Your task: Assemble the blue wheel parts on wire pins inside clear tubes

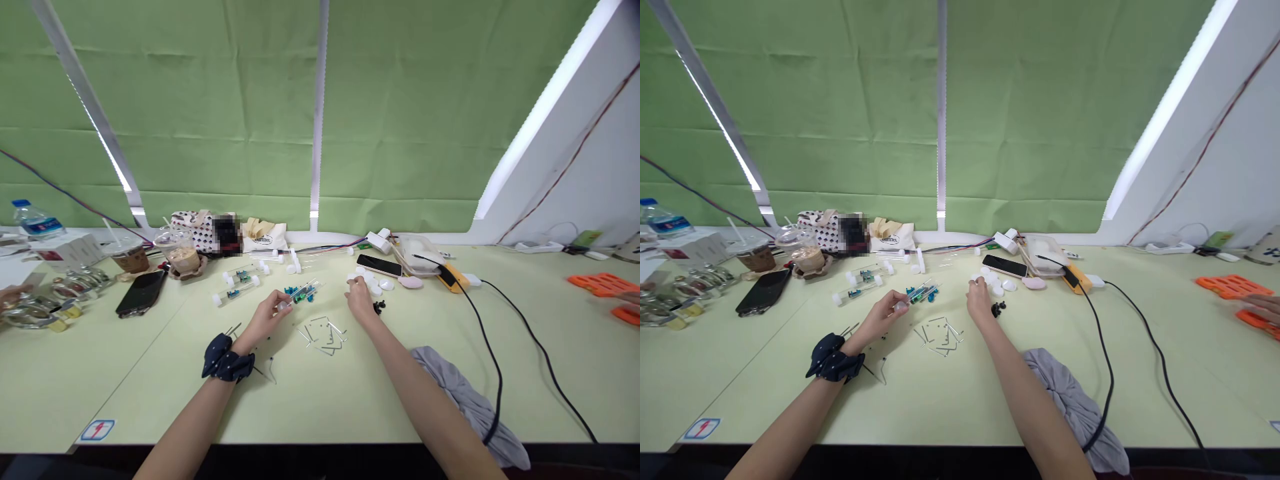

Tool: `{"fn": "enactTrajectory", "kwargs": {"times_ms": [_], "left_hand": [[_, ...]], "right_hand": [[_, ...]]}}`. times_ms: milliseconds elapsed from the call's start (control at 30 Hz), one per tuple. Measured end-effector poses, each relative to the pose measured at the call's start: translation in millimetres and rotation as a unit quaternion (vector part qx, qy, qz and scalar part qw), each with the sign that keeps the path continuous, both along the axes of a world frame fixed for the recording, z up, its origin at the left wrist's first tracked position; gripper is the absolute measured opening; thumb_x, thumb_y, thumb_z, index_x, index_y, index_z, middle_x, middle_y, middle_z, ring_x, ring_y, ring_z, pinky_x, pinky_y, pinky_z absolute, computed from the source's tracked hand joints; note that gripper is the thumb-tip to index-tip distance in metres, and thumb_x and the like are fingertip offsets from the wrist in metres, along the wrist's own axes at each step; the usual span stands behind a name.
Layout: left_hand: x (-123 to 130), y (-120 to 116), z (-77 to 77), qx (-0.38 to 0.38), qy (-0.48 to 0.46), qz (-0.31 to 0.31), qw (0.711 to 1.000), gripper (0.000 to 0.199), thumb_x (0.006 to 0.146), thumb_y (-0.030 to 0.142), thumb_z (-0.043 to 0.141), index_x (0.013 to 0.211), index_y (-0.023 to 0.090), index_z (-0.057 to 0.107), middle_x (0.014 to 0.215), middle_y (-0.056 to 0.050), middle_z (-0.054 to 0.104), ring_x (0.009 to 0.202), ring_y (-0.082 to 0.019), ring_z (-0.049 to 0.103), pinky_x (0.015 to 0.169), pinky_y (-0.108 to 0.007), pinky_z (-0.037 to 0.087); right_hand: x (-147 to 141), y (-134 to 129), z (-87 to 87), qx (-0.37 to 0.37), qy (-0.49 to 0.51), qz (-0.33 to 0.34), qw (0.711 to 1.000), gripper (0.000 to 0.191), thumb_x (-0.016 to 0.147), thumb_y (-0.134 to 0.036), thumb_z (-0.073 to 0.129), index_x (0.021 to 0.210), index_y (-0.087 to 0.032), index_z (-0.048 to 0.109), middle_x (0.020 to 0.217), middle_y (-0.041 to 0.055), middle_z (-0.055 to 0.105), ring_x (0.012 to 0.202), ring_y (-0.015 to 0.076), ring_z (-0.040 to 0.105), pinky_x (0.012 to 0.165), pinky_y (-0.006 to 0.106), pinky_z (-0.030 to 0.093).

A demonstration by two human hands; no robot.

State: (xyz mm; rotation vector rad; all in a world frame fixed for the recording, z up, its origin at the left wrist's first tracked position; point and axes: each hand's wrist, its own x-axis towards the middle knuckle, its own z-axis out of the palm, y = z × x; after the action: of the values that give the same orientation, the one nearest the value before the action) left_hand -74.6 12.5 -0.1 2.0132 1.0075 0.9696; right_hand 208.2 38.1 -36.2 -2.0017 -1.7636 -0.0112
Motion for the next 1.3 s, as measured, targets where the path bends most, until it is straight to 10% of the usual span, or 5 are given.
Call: {"fn": "enactTrajectory", "kwargs": {"times_ms": [400, 567, 867, 1300], "left_hand": [[0.2, -3.3, 2.2, 0.004, -0.007, -0.002, 1.0, 0.024, 0.081, 0.04, 0.049, 0.096, 0.021, 0.051, 0.098, -0.005, 0.06, 0.089, -0.018, 0.057, 0.074, -0.03, 0.046], [0.2, -2.6, 1.7, 0.003, -0.01, 0.0, 1.0, 0.025, 0.081, 0.041, 0.049, 0.096, 0.02, 0.052, 0.098, -0.005, 0.06, 0.089, -0.019, 0.056, 0.073, -0.031, 0.045], [6.4, -10.6, 9.1, 0.007, 0.008, -0.005, 1.0, 0.027, 0.083, 0.044, 0.044, 0.095, 0.019, 0.049, 0.088, -0.003, 0.057, 0.069, -0.015, 0.047, 0.063, -0.026, 0.04], [13.0, -21.8, 16.8, 0.02, 0.012, -0.018, 1.0, 0.024, 0.085, 0.042, 0.044, 0.096, 0.02, 0.044, 0.091, -0.003, 0.056, 0.074, -0.017, 0.048, 0.064, -0.027, 0.038]], "right_hand": [[0.4, -1.6, 4.1, -0.085, -0.003, 0.026, 0.996, 0.028, 0.079, -0.017, 0.051, 0.106, -0.019, 0.055, 0.103, 0.0109, 0.043, 0.086, 0.0221, 0.052, 0.078, 0.035, 0.033], [-3.0, -3.6, 11.6, -0.012, 0.116, 0.051, 0.992, 0.024, 0.069, -0.02, 0.059, 0.093, -0.018, 0.054, 0.094, 0.0063, 0.049, 0.087, 0.0211, 0.054, 0.079, 0.036, 0.038], [-35.8, -18.3, 39.3, 0.068, 0.641, 0.197, 0.739, 0.038, 0.07, -0.05, 0.061, 0.083, -0.019, 0.045, 0.077, 0.0004, 0.056, 0.071, 0.0175, 0.065, 0.071, 0.035, 0.052], [-55.7, -38.4, 49.3, 0.101, 0.508, 0.246, 0.819, 0.033, 0.081, -0.052, 0.045, 0.094, -0.021, 0.046, 0.072, -0.0027, 0.049, 0.05, 0.0083, 0.048, 0.052, 0.023, 0.04]]}}
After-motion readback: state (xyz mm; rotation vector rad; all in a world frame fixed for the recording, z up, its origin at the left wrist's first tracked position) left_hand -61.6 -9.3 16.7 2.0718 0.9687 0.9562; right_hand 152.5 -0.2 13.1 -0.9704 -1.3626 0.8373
